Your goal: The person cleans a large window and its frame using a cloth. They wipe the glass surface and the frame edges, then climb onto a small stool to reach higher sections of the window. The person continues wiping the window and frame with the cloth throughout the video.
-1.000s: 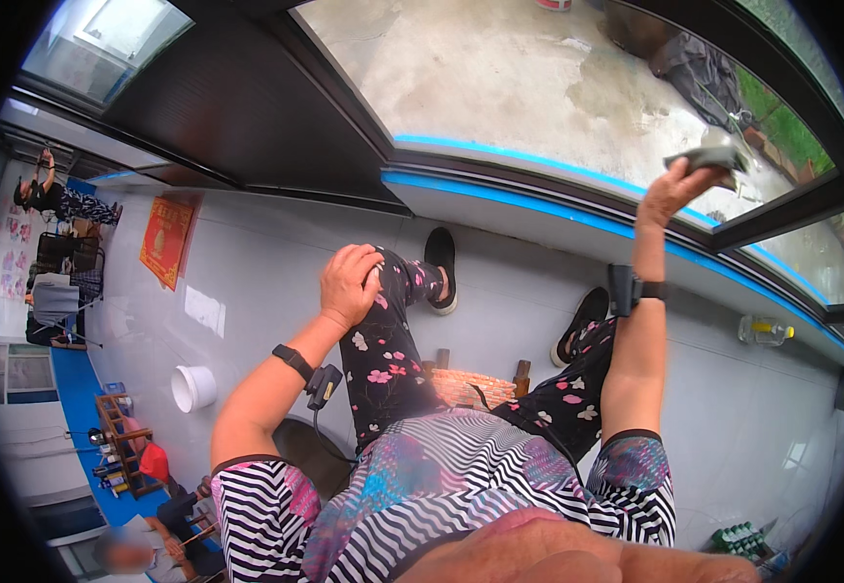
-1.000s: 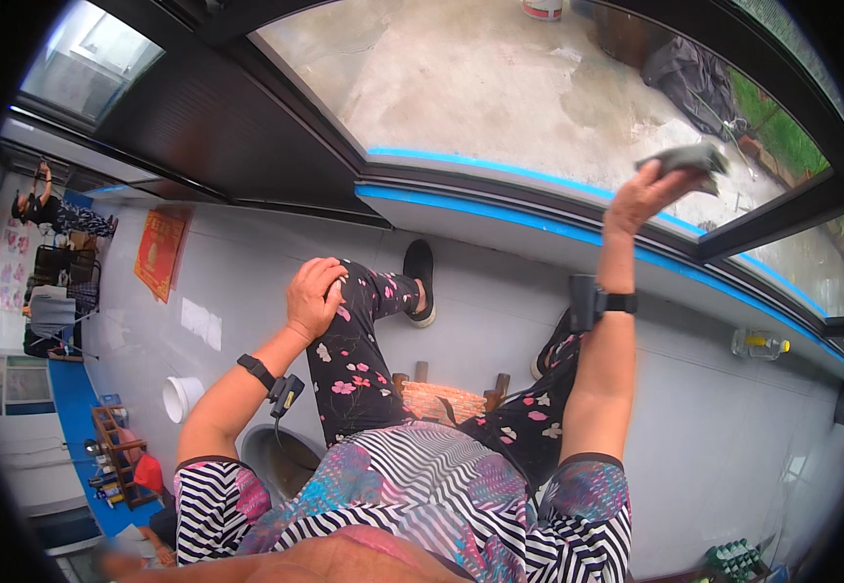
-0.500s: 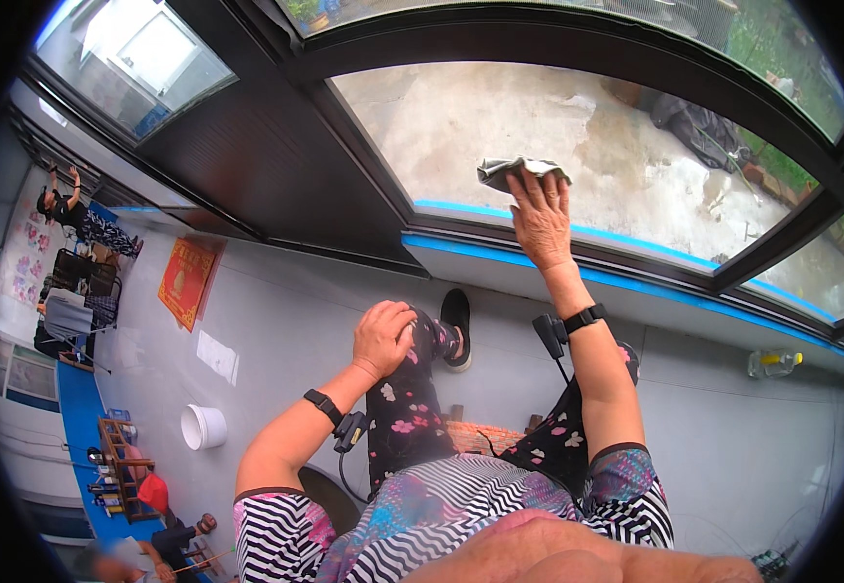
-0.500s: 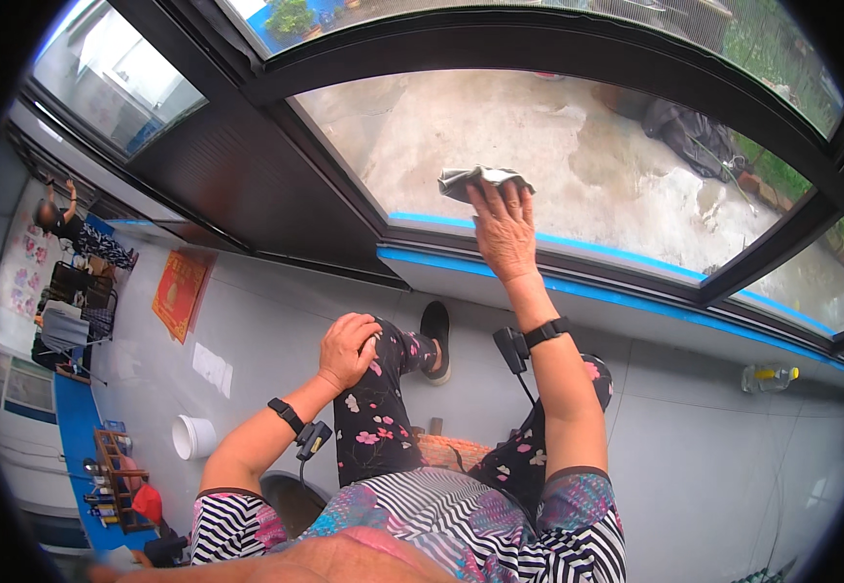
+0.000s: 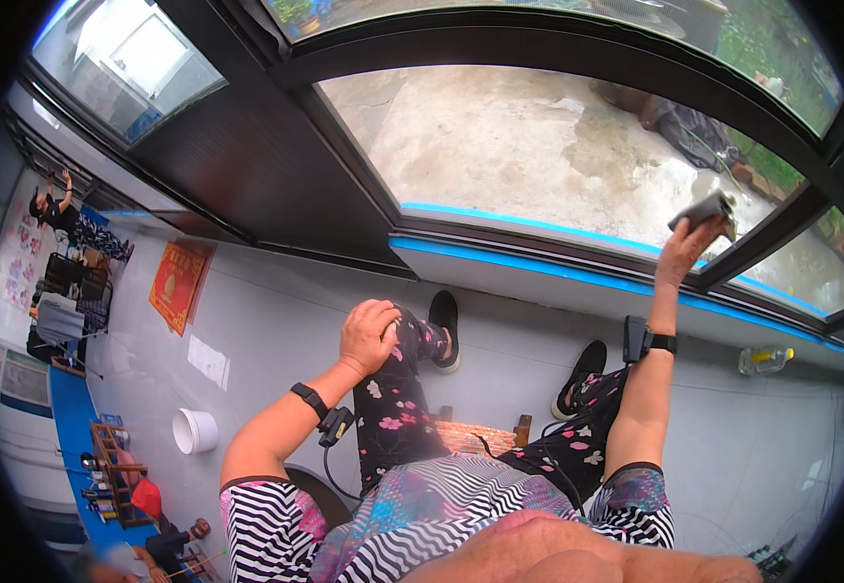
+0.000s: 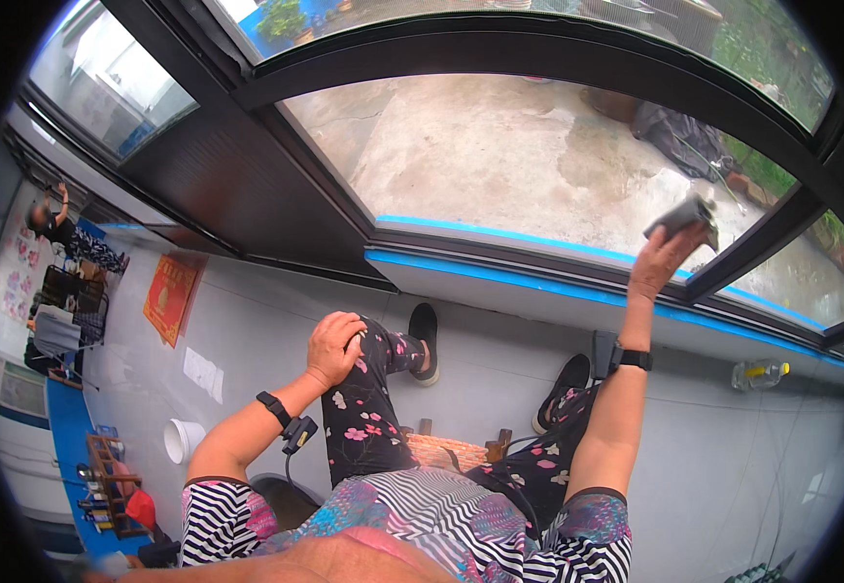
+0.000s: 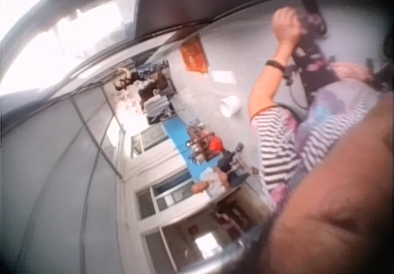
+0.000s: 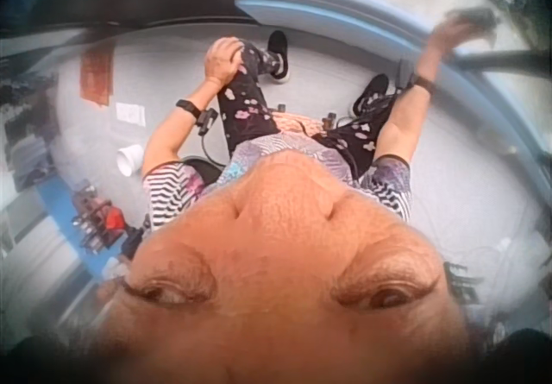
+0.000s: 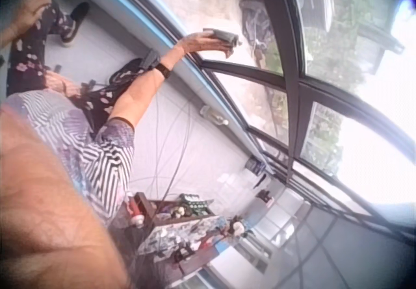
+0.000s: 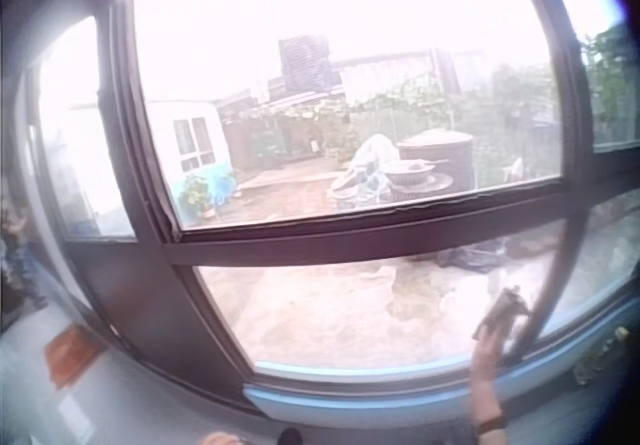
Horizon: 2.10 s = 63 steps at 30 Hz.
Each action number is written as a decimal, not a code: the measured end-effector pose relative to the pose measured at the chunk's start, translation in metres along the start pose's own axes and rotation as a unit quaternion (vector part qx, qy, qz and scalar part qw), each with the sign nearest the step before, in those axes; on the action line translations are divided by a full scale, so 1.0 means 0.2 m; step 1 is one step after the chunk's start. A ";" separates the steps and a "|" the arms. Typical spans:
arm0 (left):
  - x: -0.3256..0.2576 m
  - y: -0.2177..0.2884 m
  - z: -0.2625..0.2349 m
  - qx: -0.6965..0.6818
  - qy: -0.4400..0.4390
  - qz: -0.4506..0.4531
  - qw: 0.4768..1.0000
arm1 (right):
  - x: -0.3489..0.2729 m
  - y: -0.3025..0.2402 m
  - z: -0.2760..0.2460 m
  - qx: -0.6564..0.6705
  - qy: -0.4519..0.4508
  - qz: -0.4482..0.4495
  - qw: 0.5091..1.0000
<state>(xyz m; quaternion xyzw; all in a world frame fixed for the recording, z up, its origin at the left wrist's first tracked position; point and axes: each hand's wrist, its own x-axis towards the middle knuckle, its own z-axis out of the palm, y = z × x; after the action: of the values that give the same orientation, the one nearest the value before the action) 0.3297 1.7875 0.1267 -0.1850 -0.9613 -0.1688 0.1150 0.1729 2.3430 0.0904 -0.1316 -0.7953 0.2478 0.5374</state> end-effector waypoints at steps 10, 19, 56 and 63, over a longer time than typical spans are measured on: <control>-0.03 0.00 0.01 0.015 0.019 -0.007 1.000 | 0.00 0.29 -0.02 0.260 0.058 0.324 0.908; -0.04 -0.01 0.00 0.012 0.019 -0.012 1.000 | -0.21 -0.38 0.22 0.072 -0.001 0.043 0.996; -0.03 -0.01 0.00 0.028 -0.001 -0.013 1.000 | 0.09 0.36 -0.05 0.167 0.083 0.189 0.964; 0.00 0.00 0.01 0.017 0.004 -0.006 1.000 | 0.04 0.29 0.08 0.104 0.116 0.147 0.977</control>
<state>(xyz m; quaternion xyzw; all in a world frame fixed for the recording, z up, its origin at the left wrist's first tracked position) 0.3301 1.7878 0.1245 -0.1765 -0.9646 -0.1539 0.1211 0.1516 2.3913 0.0604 -0.2186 -0.6696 0.3884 0.5941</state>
